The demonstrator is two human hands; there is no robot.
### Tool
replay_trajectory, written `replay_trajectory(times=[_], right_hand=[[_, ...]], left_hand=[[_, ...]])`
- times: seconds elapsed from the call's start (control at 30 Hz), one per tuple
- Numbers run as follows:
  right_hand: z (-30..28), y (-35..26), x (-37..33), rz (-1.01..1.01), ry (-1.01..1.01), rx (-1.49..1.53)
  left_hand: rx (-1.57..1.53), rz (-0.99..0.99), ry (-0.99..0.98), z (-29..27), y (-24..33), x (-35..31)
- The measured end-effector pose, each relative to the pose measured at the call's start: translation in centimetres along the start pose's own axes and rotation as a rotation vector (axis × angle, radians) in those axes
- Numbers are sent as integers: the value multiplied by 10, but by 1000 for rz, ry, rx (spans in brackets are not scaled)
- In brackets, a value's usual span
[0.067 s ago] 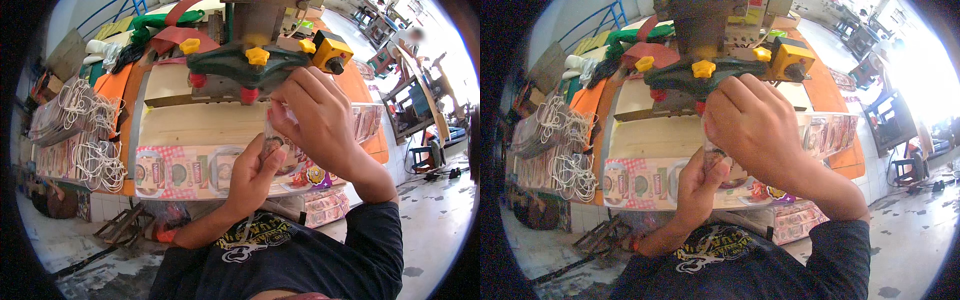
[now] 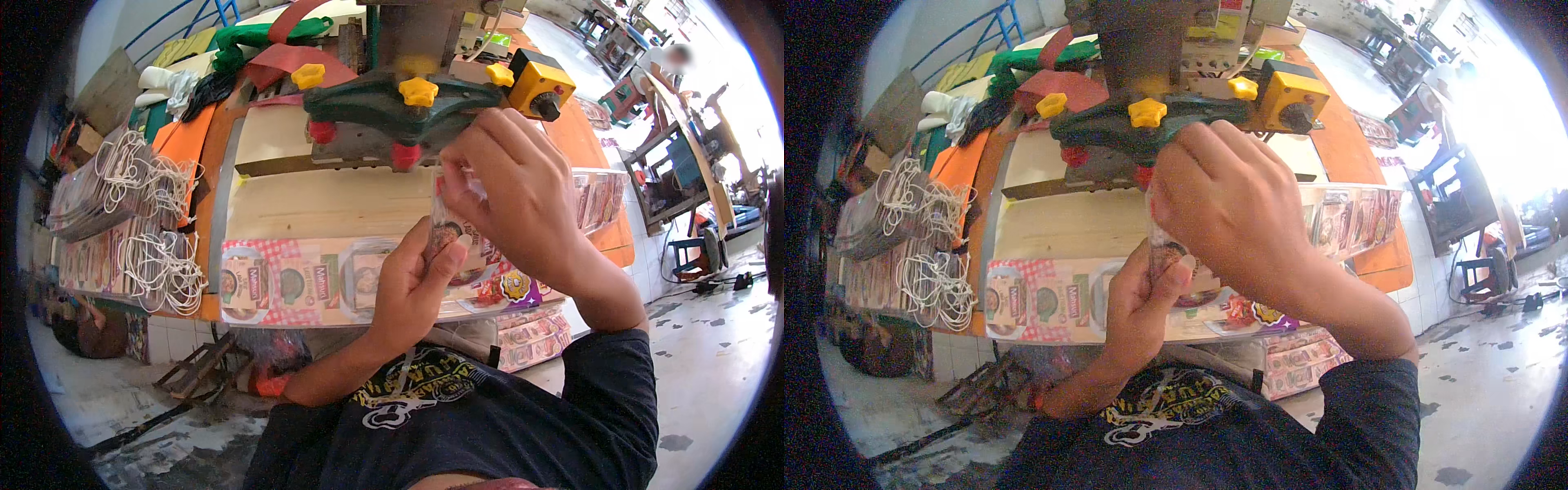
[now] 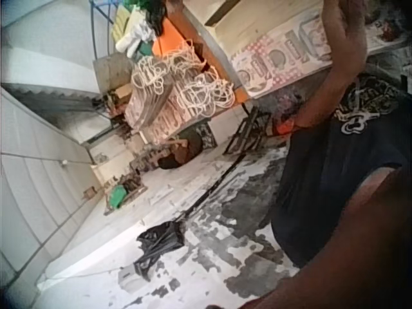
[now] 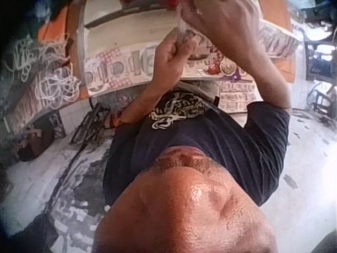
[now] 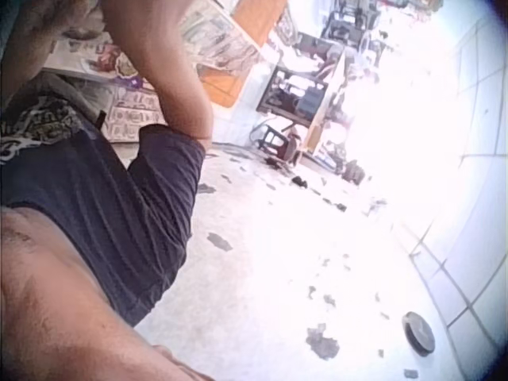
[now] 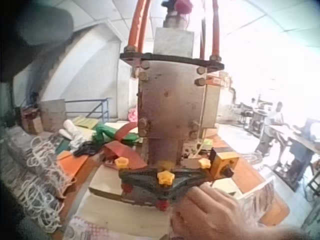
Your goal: The person attaches strings to sheets of plastic sauce packets and then stacks the sheets on a table.
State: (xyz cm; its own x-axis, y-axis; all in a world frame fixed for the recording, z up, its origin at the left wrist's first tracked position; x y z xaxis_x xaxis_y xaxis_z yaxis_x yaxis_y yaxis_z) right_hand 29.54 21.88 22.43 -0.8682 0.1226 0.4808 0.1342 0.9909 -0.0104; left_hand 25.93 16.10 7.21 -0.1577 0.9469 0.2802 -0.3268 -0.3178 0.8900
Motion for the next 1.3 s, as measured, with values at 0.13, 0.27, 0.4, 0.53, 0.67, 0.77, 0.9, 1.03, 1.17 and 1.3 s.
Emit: replay_trajectory(times=[0.13,0.27,0.4,0.53,0.67,0.77,0.9,1.03,1.17,1.3], right_hand=[[-11,54,-7,231,74,8],[-2,77,-14,259,-52,590],[11,57,-20,30,-164,1217],[2,45,-33,-101,-268,1218],[-22,60,-53,-40,-331,377],[-33,99,-69,-12,-336,-57],[-58,181,-112,122,-263,-435],[-103,298,-199,440,-287,-692],[-157,412,-320,850,-282,-892],[-182,479,-420,1231,-248,-804]], left_hand=[[52,-8,0,3,-3,-6],[54,10,17,-1,-2,-12],[146,46,56,-2,2,-12],[304,89,119,-16,15,-26],[250,90,242,-48,21,-42],[304,232,297,-80,39,-66],[343,238,516,-148,50,-134],[190,272,589,-205,87,-171],[239,282,626,-254,117,-198],[485,207,632,-325,131,-248]])
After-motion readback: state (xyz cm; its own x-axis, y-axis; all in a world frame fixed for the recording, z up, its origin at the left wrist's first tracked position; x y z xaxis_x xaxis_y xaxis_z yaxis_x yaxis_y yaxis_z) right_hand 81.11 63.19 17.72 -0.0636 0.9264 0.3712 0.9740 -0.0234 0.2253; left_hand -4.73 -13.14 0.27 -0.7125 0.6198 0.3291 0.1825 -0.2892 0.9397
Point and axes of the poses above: each hand's wrist, its own x-axis towards the middle knuckle, its own z-axis out of the palm, y = z × x, the point moved 10 cm from there along x, towards the middle knuckle, and after that the axes turned 15 degrees about -y, right-handed, at the moved point
